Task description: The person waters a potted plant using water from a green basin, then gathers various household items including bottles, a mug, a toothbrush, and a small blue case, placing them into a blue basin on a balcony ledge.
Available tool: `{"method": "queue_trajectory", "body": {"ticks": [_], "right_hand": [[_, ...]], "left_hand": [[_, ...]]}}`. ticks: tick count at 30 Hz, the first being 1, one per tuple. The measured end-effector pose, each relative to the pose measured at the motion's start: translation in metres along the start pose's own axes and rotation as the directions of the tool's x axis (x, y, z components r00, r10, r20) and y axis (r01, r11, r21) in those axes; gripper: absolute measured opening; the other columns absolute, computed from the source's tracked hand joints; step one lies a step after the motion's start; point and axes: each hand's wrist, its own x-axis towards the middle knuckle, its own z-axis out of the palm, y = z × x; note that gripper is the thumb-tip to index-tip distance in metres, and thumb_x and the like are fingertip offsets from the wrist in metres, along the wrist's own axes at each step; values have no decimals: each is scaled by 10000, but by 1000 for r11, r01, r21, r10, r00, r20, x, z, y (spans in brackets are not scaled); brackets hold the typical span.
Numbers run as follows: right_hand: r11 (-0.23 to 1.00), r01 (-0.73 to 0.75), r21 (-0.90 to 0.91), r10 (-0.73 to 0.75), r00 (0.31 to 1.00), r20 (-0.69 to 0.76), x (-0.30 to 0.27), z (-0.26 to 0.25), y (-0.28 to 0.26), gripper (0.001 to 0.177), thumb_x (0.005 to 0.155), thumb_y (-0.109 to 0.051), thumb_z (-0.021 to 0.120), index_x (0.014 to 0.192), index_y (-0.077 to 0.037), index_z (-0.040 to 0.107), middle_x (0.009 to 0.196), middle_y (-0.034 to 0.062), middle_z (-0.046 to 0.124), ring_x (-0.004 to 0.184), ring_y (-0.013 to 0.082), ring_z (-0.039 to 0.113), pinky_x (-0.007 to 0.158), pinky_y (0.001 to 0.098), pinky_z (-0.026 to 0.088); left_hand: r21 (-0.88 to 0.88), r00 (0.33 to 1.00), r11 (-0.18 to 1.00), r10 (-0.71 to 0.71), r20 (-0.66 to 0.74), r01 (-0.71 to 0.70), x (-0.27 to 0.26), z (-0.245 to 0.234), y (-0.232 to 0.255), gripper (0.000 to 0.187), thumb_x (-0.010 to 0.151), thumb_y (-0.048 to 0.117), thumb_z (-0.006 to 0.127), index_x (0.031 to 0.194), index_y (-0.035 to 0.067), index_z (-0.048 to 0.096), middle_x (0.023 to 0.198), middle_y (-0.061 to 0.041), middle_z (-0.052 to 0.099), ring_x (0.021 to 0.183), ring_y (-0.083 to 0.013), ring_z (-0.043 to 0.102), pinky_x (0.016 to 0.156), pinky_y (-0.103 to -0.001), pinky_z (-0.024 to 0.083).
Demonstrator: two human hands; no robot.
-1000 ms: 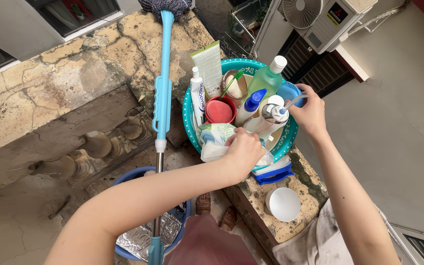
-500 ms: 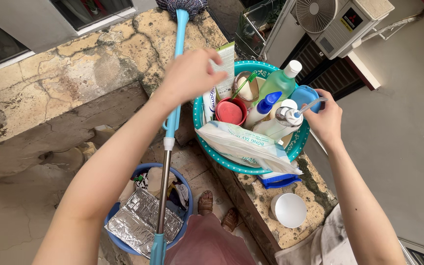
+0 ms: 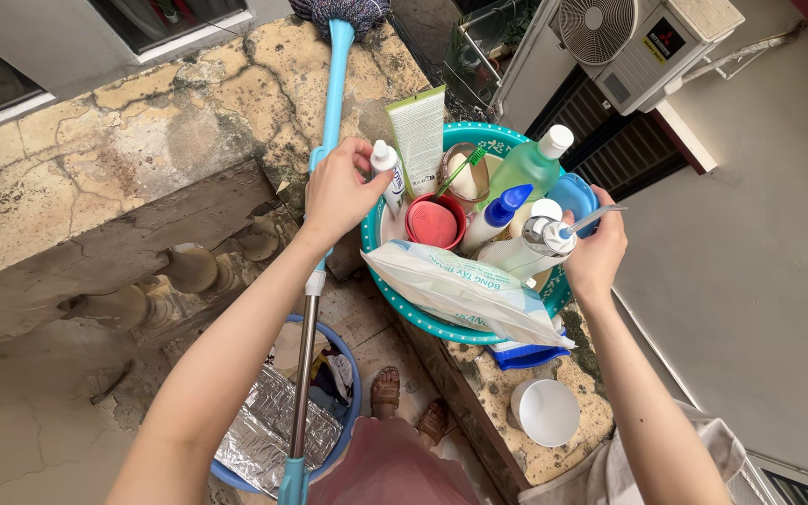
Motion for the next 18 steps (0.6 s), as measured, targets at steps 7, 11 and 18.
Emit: {"method": "queue_trajectory", "body": {"ticks": [7, 11, 18], "right_hand": [[995, -84, 57, 84, 996, -15, 0, -5, -9, 480, 940, -160, 741, 1384, -38, 608, 1118, 149, 705, 883, 235, 647, 765, 356, 531], [995, -16, 98, 26, 994, -106, 8, -25, 4, 433, 919, -111, 708, 1335, -20, 628, 1109, 96, 718, 885, 133, 633, 765, 282, 529], [835, -366, 411, 316, 930, 187, 2, -55, 47, 421, 854, -88, 600, 1268, -31, 648, 1075, 50, 670, 974, 123, 621, 862, 285, 527]], "left_hand": [[-166, 993, 980, 115, 26, -109, -25, 0, -3, 361, 826, 245, 803, 1091, 52, 651, 890, -35, 674, 727, -130, 648, 671, -300, 540], [-164, 997, 984, 70, 37, -63, -25, 6, -17, 414, 833, 280, 815, 1123, 47, 634, 902, -35, 677, 739, -126, 640, 673, -302, 540], [-106, 990, 994, 19, 142, -3, -19, -1, -21, 603, 778, 283, 845, 1261, 40, 578, 932, -62, 671, 767, -147, 657, 711, -324, 558]]}}
